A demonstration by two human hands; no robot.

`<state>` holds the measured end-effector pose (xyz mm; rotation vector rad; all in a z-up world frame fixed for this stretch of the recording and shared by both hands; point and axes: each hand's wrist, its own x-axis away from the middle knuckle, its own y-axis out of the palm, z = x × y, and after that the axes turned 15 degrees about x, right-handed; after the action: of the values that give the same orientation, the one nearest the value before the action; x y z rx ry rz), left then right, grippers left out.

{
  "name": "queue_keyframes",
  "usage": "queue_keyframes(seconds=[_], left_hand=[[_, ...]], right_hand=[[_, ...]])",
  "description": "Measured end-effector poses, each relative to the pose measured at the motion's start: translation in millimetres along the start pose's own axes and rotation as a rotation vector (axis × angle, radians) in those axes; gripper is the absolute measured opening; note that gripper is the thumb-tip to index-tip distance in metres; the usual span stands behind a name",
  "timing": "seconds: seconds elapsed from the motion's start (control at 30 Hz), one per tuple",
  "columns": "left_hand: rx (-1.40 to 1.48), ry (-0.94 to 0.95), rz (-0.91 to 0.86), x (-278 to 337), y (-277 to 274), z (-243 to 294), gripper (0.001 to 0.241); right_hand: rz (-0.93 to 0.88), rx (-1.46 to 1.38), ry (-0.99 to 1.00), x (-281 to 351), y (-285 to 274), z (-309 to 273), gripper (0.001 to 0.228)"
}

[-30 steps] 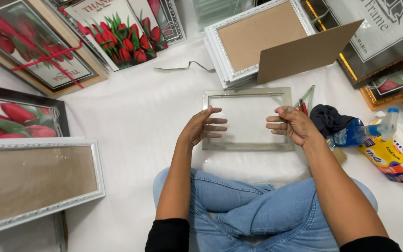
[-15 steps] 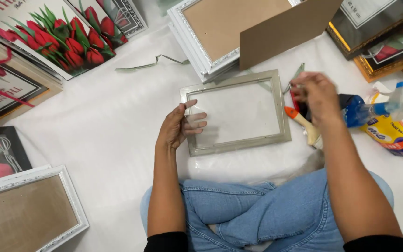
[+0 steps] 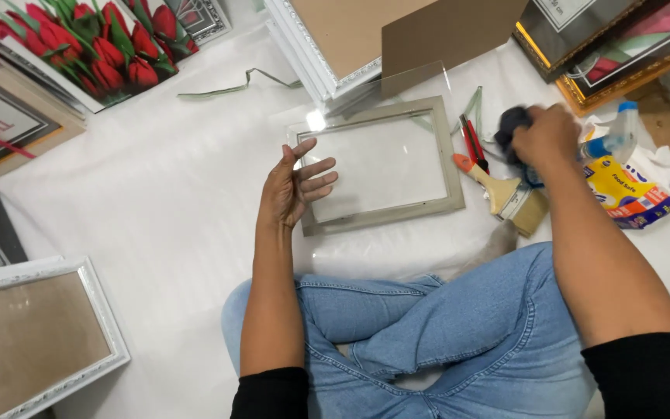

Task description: Cleaning a glass pane and a picture frame using a brush, spray cleaner, and a cloth.

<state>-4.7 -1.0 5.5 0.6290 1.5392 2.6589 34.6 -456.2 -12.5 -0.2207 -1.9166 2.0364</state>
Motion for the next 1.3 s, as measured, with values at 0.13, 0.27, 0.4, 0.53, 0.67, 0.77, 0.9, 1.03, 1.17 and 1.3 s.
queue_keyframes(seconds=[0.13,0.27,0.4,0.53,0.67,0.77,0.9,1.03,1.17,1.3], left_hand=[[-0.137,0.055,0.11,21.9,31.8,-4.3,0.087],[-0.173,0.109,0.176,35.9,56.7,-13.3,0.09],[-0.144,0.084,0.19,31.9,40.1,-26.3,0.078],[-0.126,0.103,0.221,26.2,32.4,-30.3,0.079],[-0.109,0.12,0.267,22.8,38.6,-38.7,0.084],[-0.138,0.133,0.293,13.0,18.0,-54.4,0.081],[-0.084,0.117,0.274,20.4,46.6,-46.1,0.08],[-0.086,0.112,0.25,26.6,55.9,-44.4,0.078],[-0.128,0.14,0.238,14.6,51.1,-67.6,0.072],[-0.217,0.207,0.26,14.8,46.0,-78.1,0.072]], right_hand=[[0.909,-0.155,-0.025,7.7,-44.6,3.5,0.023],[0.845,-0.489,-0.397,81.4,-102.6,-62.6,0.022],[0.508,-0.454,-0.574,99.1,-34.1,-113.5,0.047],[0.342,-0.554,-0.593,115.6,-35.5,-146.5,0.054],[0.485,-0.589,-0.822,147.6,-36.1,-181.8,0.044],[0.447,-0.64,-0.937,167.8,-35.2,-195.3,0.041],[0.534,-0.501,-0.937,124.9,-33.3,-175.5,0.045],[0.666,-0.38,-0.645,89.7,-22.2,-142.6,0.04],[0.624,-0.498,-0.751,158.4,-21.7,-185.8,0.041],[0.686,-0.44,-0.887,160.9,-8.5,-191.6,0.042]])
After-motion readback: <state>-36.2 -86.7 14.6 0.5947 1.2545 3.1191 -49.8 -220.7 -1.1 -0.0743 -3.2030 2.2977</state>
